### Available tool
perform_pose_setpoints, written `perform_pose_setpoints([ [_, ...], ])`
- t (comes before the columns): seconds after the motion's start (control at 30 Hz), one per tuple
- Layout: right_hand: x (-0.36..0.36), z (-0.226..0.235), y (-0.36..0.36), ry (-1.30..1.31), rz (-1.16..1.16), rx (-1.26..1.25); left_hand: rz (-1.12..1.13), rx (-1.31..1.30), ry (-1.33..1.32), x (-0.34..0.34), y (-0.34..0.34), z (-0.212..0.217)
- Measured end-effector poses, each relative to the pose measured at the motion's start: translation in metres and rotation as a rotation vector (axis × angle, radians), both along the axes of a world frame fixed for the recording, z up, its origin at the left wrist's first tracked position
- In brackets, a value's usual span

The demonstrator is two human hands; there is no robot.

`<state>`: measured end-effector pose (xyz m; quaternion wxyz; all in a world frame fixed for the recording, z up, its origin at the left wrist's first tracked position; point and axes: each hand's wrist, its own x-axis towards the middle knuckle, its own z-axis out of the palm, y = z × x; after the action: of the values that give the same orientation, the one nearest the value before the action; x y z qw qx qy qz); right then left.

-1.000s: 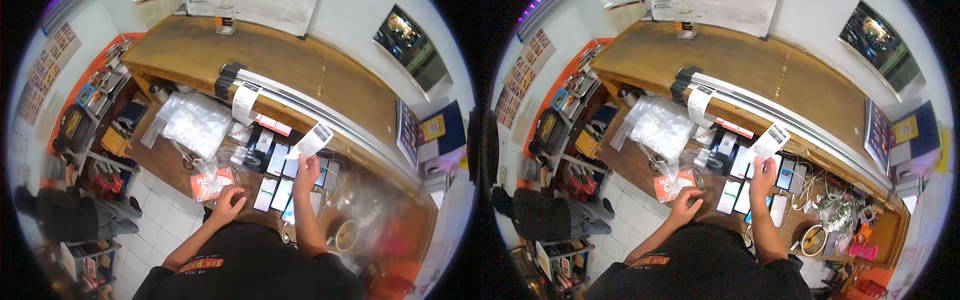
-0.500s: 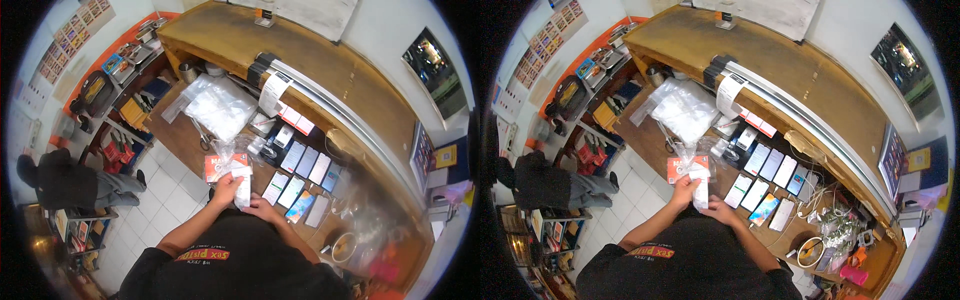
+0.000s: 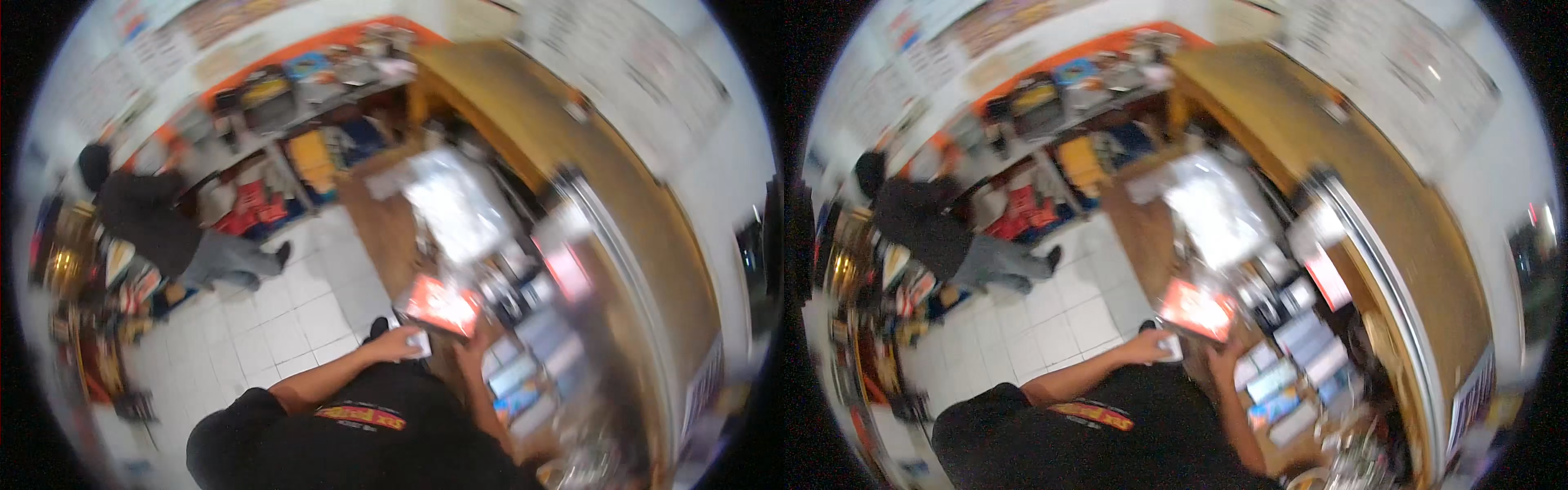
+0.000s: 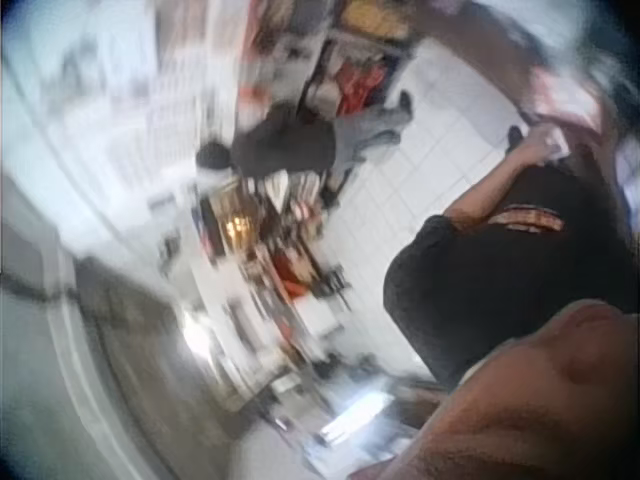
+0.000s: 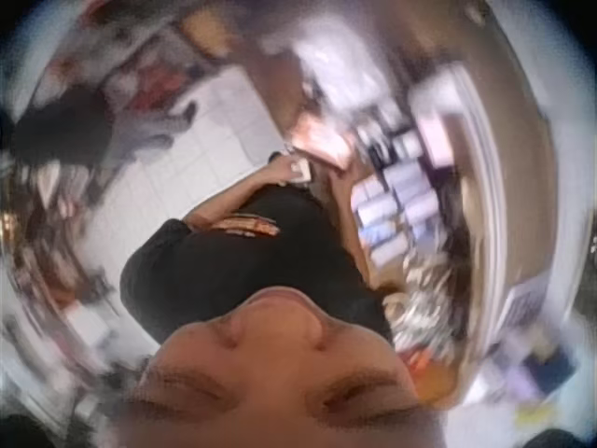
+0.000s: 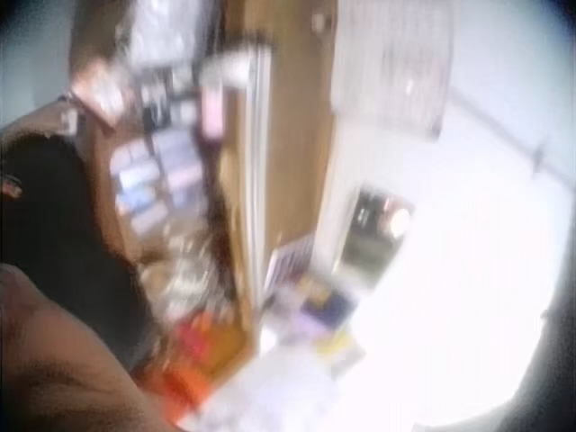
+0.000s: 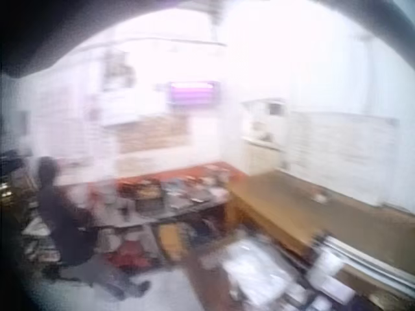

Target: The person collects order receipts, packs food boxes into a plastic bag, and hands the packaged order through the window. The person then places another food box into a plastic bag along with condiment packets and disposable gloves, and ties the bag closed.

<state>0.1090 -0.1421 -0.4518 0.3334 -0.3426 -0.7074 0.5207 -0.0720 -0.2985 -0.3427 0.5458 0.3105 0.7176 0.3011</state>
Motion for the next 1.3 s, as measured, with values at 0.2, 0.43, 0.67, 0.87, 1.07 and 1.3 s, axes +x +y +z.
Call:
perform_pose_setpoints([
  [0.2, -0.026, 0.003, -0.036, -0.174, 0.541, -1.088, -0.218, 0.391, 0.074, -0.05, -0.043, 0.003],
  [0.43, -0.162, 0.098, -0.062, -0.142, 0.782, -0.665, -0.006, 0.351, 0.05, -0.131, -0.09, 0.038],
  [0.67, -0.271, 0.098, -0.112, -0.19, 0.875, -0.678, 0.28, 0.419, 0.257, -0.219, -0.159, 0.026],
  [0.87, -0.316, 0.04, -0.13, -0.286, 0.642, -0.474, 0.21, 0.189, 0.404, -0.271, -0.229, -0.064],
  [1.07, -0.304, 0.018, -0.16, -0.211, 0.587, -0.69, 0.465, 0.148, -0.076, -0.281, -0.319, -0.107],
  [1.3, -0.309, 0.026, -0.303, -0.273, 0.775, -0.501, 0.509, 0.046, 0.361, -0.277, -0.479, -0.179],
])
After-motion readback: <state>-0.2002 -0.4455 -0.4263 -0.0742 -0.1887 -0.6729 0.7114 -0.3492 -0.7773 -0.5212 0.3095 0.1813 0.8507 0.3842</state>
